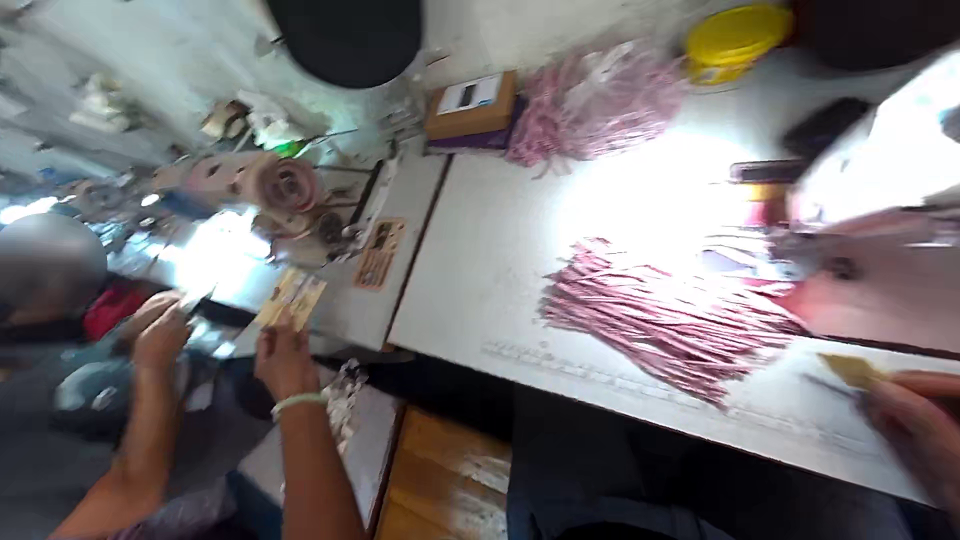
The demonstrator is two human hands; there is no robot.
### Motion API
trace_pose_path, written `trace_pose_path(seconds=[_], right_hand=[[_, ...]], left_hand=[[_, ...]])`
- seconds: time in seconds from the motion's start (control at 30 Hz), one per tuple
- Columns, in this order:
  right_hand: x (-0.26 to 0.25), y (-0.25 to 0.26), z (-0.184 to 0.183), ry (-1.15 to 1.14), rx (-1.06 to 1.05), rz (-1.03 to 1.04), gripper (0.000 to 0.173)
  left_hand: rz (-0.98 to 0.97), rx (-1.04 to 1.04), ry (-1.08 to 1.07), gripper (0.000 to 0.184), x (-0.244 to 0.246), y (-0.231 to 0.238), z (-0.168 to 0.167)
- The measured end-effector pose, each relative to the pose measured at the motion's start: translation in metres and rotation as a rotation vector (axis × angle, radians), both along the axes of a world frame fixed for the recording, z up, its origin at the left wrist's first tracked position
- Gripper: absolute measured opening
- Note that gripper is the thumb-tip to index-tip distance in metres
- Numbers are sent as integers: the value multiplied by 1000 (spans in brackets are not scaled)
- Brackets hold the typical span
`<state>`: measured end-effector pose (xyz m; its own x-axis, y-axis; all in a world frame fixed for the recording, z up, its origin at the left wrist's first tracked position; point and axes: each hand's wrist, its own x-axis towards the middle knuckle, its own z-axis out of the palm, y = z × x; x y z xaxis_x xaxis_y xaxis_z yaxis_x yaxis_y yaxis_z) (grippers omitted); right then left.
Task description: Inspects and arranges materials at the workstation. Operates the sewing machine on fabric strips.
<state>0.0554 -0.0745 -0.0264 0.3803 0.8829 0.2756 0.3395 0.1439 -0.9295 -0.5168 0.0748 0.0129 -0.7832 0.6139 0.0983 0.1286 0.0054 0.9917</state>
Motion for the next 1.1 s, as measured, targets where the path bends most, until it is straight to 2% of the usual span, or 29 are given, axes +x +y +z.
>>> trace_pose_path(seconds=[0.07,0.17,0.37,0.5,0.6,0.73,0.9,1.0,1.1], right_hand=[[1,-2,-7,-9,15,-34,17],[9,-5,-29,3,70,-97,15],[12,-16,-20,268,56,-184,8],[28,-29,-17,270,114,-271,8],[45,-40,-16,250,181,-354,8],[62,-53,-21,260,204,-433,7],[67,-55,-32,249,185,-452,6],[66,-52,-37,165,176,-445,8],[66,-52,-42,125,186,-439,11]], left_hand=[[-133,50,0,42,36,1,7],[-373,90,-24,17,94,0,12],[-916,111,34,28,228,-13,-1],[-1140,139,65,26,335,-32,-5],[-1265,106,-10,23,411,-51,-9],[-1336,12,45,19,483,-57,-16],[-1289,-218,372,27,541,-37,-12],[-1242,-211,487,29,568,-36,-15],[-1252,-117,477,27,588,-40,-26]])
